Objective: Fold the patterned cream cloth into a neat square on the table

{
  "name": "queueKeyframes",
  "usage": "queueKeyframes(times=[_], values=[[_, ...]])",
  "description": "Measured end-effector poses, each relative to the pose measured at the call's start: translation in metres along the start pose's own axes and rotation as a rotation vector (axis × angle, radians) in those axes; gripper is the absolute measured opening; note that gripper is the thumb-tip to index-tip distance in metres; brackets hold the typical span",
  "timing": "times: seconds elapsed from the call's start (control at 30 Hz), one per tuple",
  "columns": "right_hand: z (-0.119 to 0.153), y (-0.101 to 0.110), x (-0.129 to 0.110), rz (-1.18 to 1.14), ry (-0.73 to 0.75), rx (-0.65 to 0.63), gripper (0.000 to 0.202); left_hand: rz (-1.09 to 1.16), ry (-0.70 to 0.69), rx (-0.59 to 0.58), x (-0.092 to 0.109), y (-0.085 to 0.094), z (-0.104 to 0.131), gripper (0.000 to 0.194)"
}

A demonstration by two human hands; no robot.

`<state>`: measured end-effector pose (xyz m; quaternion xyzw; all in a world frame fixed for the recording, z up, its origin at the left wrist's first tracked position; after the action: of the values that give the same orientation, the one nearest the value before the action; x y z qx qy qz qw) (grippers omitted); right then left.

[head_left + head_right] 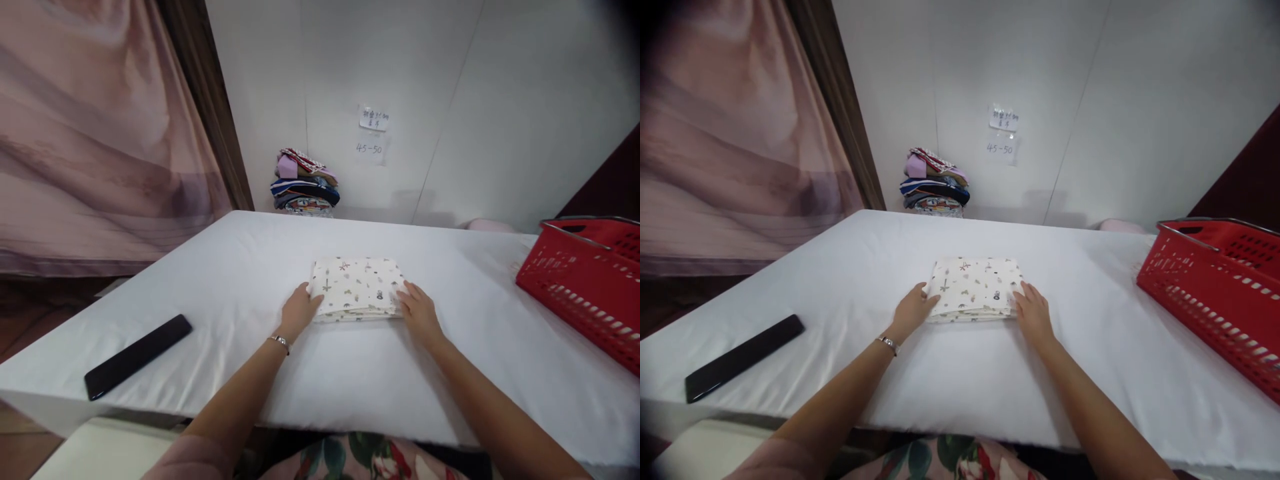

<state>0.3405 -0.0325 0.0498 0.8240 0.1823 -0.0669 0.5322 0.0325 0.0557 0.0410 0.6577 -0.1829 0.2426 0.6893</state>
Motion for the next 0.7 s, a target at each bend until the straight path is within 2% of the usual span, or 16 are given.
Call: queueKeyframes(times=[0.1, 0.17, 0.23, 0.37, 0.7], values=[[-0.001, -0.004, -0.039, 0.013, 0.179, -0.022, 0.034, 0.071, -0.300, 0.168, 0.031, 0.013, 0.023, 0.036], [-0.003, -0.011, -0.060, -0.031, 0.271, -0.062, 0.033, 0.064, -0.493, 0.166, 0.051, 0.007, 0.041, 0.029], [-0.007, -0.018, -0.074, -0.056, 0.340, -0.091, 0.032, 0.018, -0.605, 0.112, 0.062, -0.006, 0.051, 0.024], [-0.013, -0.028, -0.085, -0.061, 0.407, -0.119, 0.031, -0.031, -0.654, 0.035, 0.065, -0.020, 0.054, 0.018], [-0.010, -0.029, -0.080, -0.104, 0.375, -0.025, 0.030, -0.029, -0.631, -0.024, 0.065, -0.022, 0.052, 0.029]])
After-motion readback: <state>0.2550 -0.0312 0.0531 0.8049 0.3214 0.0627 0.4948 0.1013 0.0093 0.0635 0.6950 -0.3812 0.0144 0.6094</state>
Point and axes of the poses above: each hand's wrist, its own z-axis away from the middle knuckle, its own y-axis out of the back of the hand, x = y × z, the point moved 10 cm from there along -z, towards the middle knuckle, and after that the axes turned 12 degrees about y, right-handed, at the moved point
